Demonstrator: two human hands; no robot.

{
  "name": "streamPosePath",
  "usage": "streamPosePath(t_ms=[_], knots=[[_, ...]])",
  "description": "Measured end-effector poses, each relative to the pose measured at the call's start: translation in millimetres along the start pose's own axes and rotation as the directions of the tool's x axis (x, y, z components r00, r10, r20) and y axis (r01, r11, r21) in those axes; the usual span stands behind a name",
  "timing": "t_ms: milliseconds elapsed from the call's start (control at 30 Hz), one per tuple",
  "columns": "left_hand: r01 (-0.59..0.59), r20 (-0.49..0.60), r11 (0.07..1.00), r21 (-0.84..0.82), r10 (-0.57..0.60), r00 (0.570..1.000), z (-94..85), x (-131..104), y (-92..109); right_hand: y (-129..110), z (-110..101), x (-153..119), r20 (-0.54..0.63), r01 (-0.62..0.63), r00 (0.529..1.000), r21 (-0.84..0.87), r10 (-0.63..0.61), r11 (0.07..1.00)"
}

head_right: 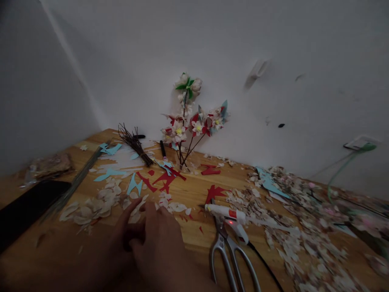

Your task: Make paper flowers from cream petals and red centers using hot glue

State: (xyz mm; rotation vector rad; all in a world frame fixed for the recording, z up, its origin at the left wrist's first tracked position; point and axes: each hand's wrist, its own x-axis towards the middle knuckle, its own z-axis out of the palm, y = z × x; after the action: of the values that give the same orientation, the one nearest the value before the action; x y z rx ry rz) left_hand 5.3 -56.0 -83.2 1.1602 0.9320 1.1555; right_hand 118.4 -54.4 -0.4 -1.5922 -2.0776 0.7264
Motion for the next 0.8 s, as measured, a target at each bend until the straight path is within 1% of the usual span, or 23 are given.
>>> streamPosePath(t_ms=[67,167,233,300,367,433,500,567,633,733,800], knots=[[0.004,0.012,0.999,-0.046,-0.004,1.0,1.6,-1,0,-4,3,1,0.008,-0.017,1.0,-0.047,0.017,0.999],[0.03,-0.019,0.998,-0.058,-0.031,0.999,4.0,-1,0,-8,8,1,0.009,-0.036,0.999,-0.058,0.037,0.998],[0.046,-0.072,0.992,-0.117,-0.055,0.996,5.4,-1,0,-9,11,3,0.003,-0.033,0.999,0.001,0.033,0.999],[0.04,-0.089,0.988,-0.151,-0.054,0.995,5.7,0,3,-8,8,5,0.001,-0.036,0.999,0.152,0.037,0.988],[0.045,-0.083,0.996,-0.074,-0.051,0.995,4.2,2,7,-4,-1,8,-0.012,-0.046,0.998,0.388,0.056,0.921],[0.088,-0.065,0.995,0.043,-0.085,0.994,1.3,3,13,3,-15,7,-0.056,-0.027,0.996,0.612,0.077,0.79],[0.152,-0.072,0.986,0.071,-0.147,0.987,-1.8,5,19,15,-29,2,-0.084,0.002,0.993,0.74,0.089,0.673],[0.202,-0.072,0.979,0.035,-0.2,0.977,-3.9,6,24,28,-37,-6,-0.077,0.004,0.993,0.784,0.091,0.621],[0.245,-0.07,0.969,0.003,-0.244,0.967,-4.6,7,27,43,-37,-15,-0.082,-0.003,0.99,0.791,0.111,0.612],[0.329,-0.055,0.943,-0.055,-0.332,0.942,-4.0,7,28,61,-28,-24,-0.086,-0.012,0.987,0.801,0.135,0.599],[0.379,-0.04,0.919,-0.111,-0.386,0.922,-3.8,7,27,68,-19,-27,-0.101,0.002,0.985,0.823,0.142,0.569]])
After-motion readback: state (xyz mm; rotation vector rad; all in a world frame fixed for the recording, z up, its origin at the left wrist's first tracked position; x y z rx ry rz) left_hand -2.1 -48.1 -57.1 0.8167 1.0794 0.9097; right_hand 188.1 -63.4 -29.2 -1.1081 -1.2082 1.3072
